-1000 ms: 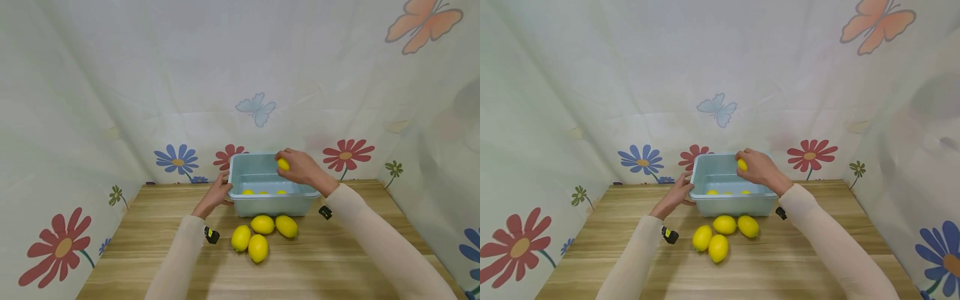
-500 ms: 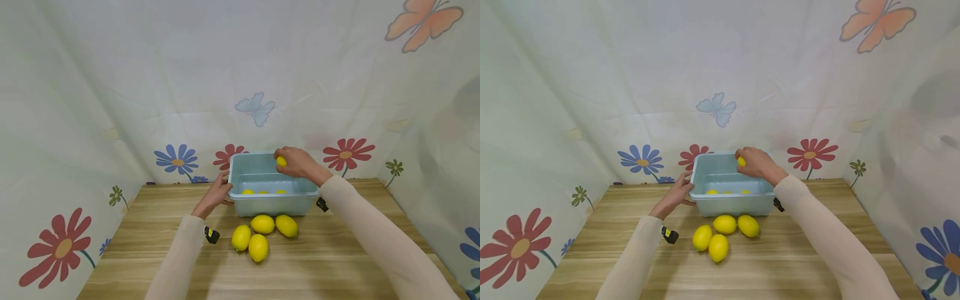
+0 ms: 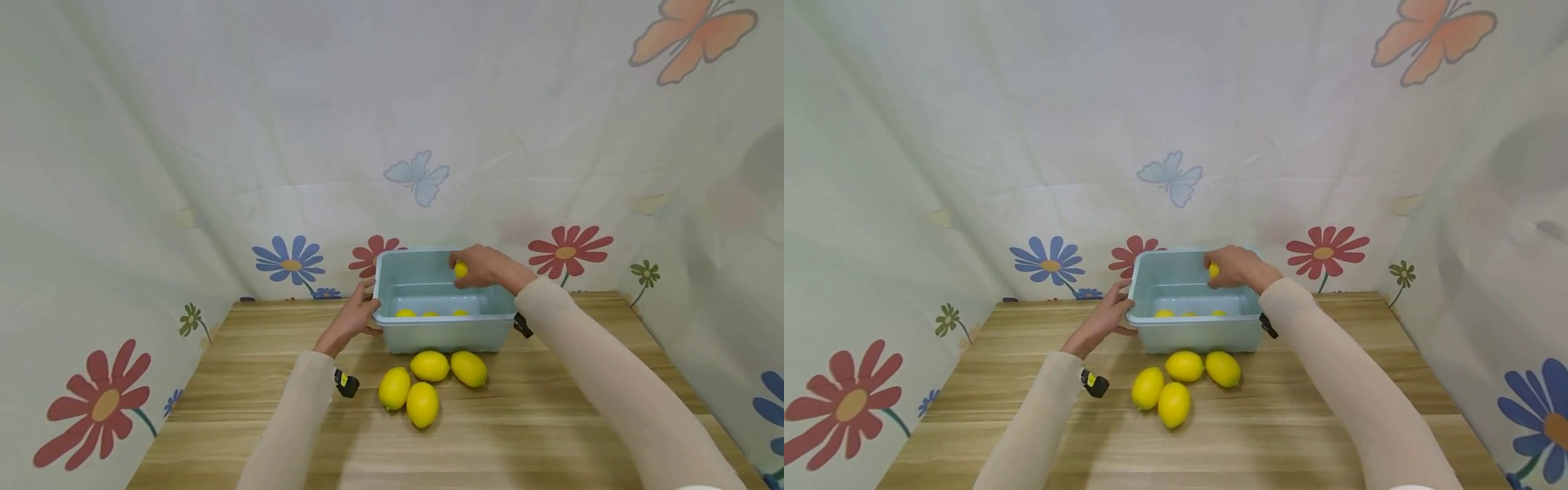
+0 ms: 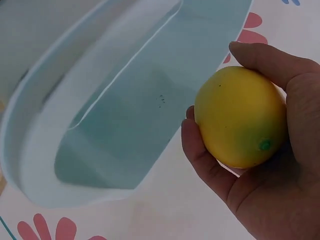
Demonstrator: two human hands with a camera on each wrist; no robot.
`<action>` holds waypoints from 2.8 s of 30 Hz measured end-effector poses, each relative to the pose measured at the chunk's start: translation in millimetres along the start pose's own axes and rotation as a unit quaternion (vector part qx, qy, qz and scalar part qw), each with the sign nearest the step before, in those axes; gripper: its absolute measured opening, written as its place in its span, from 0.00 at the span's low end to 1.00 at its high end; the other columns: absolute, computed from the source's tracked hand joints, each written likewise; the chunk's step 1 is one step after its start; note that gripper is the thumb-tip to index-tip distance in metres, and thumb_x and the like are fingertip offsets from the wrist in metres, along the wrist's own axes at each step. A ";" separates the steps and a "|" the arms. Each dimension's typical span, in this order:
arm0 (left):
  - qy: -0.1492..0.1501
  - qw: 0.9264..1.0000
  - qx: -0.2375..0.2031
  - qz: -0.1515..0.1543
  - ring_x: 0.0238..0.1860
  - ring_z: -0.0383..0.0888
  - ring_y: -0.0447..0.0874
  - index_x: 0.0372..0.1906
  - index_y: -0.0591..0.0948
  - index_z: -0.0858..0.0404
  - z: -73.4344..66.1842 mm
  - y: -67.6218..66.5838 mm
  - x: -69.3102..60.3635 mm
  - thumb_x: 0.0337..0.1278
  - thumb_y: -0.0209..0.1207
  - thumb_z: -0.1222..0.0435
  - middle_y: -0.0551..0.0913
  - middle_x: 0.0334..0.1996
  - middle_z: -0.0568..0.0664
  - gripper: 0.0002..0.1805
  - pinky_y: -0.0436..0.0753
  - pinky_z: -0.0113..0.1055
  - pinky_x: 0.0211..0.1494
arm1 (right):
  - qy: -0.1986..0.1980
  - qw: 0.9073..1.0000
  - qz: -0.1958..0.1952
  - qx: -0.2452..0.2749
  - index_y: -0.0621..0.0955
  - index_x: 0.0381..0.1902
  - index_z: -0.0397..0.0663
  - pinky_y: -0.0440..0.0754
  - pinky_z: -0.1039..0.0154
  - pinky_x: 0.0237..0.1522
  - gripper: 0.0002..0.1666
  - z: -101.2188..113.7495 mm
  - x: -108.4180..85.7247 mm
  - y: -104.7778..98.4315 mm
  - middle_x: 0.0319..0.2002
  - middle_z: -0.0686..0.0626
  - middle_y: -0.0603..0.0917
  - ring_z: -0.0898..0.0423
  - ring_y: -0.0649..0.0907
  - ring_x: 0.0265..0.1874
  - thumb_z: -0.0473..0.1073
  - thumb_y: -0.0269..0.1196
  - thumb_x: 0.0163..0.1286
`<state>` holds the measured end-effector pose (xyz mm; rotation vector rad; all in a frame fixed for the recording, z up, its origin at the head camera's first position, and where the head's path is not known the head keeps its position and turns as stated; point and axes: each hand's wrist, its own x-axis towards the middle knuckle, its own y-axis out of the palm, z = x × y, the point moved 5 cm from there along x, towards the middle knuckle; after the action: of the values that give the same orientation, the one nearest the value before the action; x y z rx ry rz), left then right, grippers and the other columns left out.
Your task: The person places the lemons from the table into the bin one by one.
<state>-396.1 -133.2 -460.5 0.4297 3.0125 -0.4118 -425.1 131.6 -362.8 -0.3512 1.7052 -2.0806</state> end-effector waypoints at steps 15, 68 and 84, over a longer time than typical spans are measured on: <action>0.003 1.000 -0.002 -0.004 0.64 0.69 0.71 0.76 0.52 0.50 -1.0 -0.8 1.1 0.72 0.47 0.59 0.61 0.71 0.67 0.32 0.87 0.56 0.43 | -0.001 0.999 0.039 -0.002 0.78 0.58 0.51 0.80 0.55 0.46 0.26 -10.8 10.1 4.0 0.51 0.44 0.81 0.47 0.77 0.44 0.46 0.68 0.61; 0.000 1.000 0.002 -0.003 0.63 0.69 0.71 0.76 0.53 0.50 -0.7 0.3 0.0 0.72 0.47 0.58 0.62 0.71 0.66 0.31 0.87 0.56 0.44 | -0.129 0.978 -0.160 0.020 0.80 0.54 0.50 0.84 0.54 0.53 0.19 39.0 -79.7 16.9 0.51 0.49 0.82 0.51 0.82 0.47 0.45 0.66 0.65; 0.006 1.000 -0.004 -0.001 0.63 0.69 0.71 0.76 0.53 0.50 0.3 1.4 1.1 0.71 0.47 0.60 0.61 0.70 0.67 0.32 0.86 0.58 0.44 | -0.176 0.959 -0.221 0.004 0.81 0.51 0.51 0.86 0.58 0.49 0.18 55.5 -108.1 35.4 0.50 0.51 0.83 0.54 0.83 0.46 0.43 0.69 0.62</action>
<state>-396.7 -131.7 -461.3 0.4309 3.0254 -0.3976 -299.4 129.3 -377.7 -1.1164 1.4977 -2.1465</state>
